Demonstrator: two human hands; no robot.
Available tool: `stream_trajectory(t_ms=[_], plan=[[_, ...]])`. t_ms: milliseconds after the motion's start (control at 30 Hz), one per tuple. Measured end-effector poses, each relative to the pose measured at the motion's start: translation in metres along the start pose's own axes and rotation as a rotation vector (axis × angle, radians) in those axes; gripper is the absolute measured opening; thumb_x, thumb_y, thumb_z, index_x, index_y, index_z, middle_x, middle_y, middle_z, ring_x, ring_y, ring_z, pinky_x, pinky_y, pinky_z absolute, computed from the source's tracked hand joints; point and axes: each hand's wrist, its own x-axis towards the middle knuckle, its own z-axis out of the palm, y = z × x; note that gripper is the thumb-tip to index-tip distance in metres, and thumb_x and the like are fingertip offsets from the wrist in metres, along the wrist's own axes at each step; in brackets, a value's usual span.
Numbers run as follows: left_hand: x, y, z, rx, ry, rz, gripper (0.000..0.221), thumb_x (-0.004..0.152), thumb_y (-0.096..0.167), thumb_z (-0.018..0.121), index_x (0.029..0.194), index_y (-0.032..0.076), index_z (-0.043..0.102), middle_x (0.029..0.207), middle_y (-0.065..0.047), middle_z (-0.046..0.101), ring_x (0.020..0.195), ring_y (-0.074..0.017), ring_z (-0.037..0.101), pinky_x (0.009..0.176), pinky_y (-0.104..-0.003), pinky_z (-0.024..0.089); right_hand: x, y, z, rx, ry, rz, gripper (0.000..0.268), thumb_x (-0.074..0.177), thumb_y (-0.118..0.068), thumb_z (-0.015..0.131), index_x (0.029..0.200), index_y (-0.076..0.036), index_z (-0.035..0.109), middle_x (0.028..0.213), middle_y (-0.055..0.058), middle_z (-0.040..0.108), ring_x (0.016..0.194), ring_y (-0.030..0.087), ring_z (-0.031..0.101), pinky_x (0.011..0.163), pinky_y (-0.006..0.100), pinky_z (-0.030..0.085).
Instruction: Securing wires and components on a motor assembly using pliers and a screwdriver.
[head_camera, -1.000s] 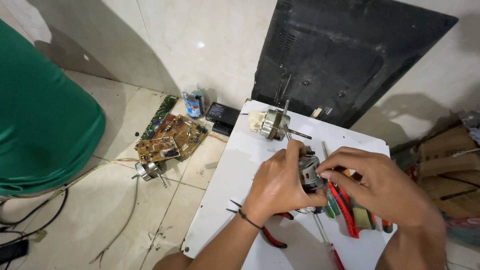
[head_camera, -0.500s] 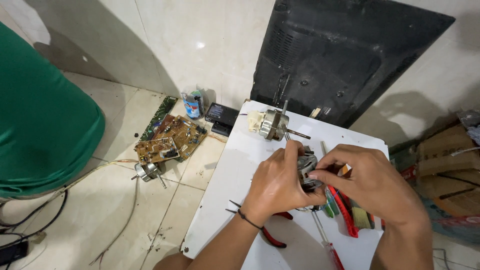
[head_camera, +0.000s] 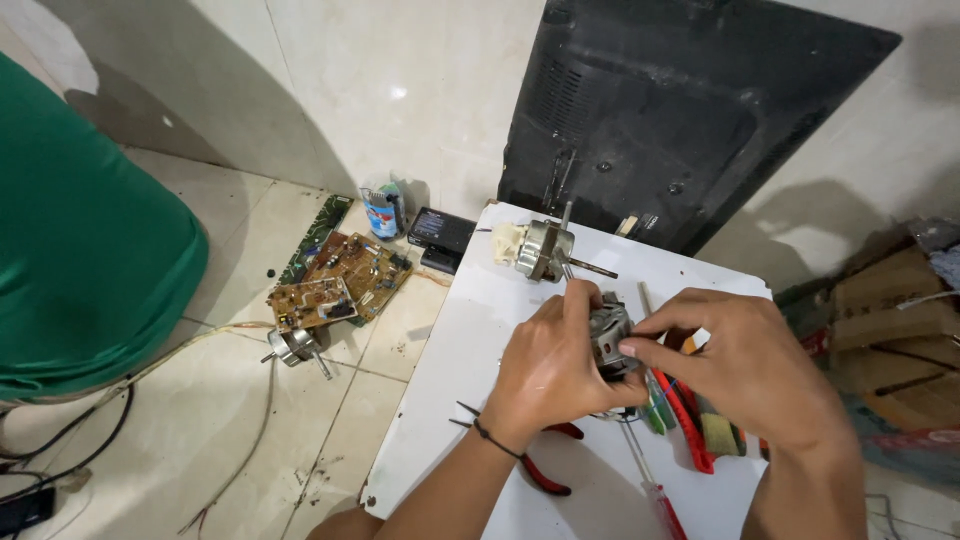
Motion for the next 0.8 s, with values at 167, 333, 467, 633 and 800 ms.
stream_trajectory(t_ms=[167, 333, 467, 633, 800], plan=[[0.002, 0.000, -0.003, -0.052, 0.023, -0.009, 0.067, 0.059, 0.037, 0.082, 0.106, 0.002, 0.050, 0.074, -0.011, 0.068, 0.058, -0.0271, 0.067, 0.053, -0.038, 0.053, -0.003, 0.005, -0.003, -0.059, -0.057, -0.065, 0.018, 0.078, -0.018, 0.080, 0.089, -0.009, 0.090, 0.084, -0.003, 0.084, 0.059, 0.016, 0.062, 0.056, 0.028, 0.048], [0.001, 0.000, -0.001, -0.036, 0.031, -0.012, 0.068, 0.058, 0.036, 0.081, 0.109, 0.002, 0.050, 0.077, -0.011, 0.065, 0.060, -0.0285, 0.065, 0.054, -0.038, 0.053, -0.002, 0.009, -0.002, -0.027, -0.003, -0.107, 0.016, 0.077, -0.016, 0.080, 0.086, -0.005, 0.087, 0.081, 0.001, 0.084, 0.062, 0.015, 0.070, 0.057, 0.029, 0.053], [0.001, -0.002, 0.000, -0.051, 0.010, -0.020, 0.068, 0.060, 0.036, 0.081, 0.109, 0.002, 0.048, 0.076, -0.011, 0.068, 0.061, -0.0288, 0.069, 0.055, -0.039, 0.054, -0.004, 0.004, -0.003, -0.044, 0.001, -0.074, 0.019, 0.077, -0.017, 0.080, 0.092, -0.008, 0.087, 0.080, 0.003, 0.084, 0.058, 0.017, 0.067, 0.056, 0.029, 0.052], [0.000, -0.006, 0.005, -0.054, -0.006, -0.030, 0.067, 0.061, 0.037, 0.080, 0.109, 0.003, 0.047, 0.078, -0.013, 0.070, 0.062, -0.0297, 0.069, 0.055, -0.039, 0.055, -0.004, 0.002, -0.001, -0.005, 0.009, -0.084, 0.020, 0.076, -0.016, 0.081, 0.093, -0.008, 0.086, 0.075, 0.004, 0.084, 0.056, 0.017, 0.065, 0.054, 0.029, 0.051], [0.000, -0.008, 0.006, -0.035, -0.057, -0.044, 0.074, 0.062, 0.043, 0.078, 0.112, 0.001, 0.043, 0.077, -0.014, 0.066, 0.060, -0.0332, 0.069, 0.054, -0.042, 0.054, 0.003, 0.020, 0.003, 0.058, -0.058, -0.278, 0.022, 0.076, -0.006, 0.079, 0.094, -0.012, 0.089, 0.083, -0.001, 0.078, 0.055, 0.012, 0.062, 0.052, 0.027, 0.046]])
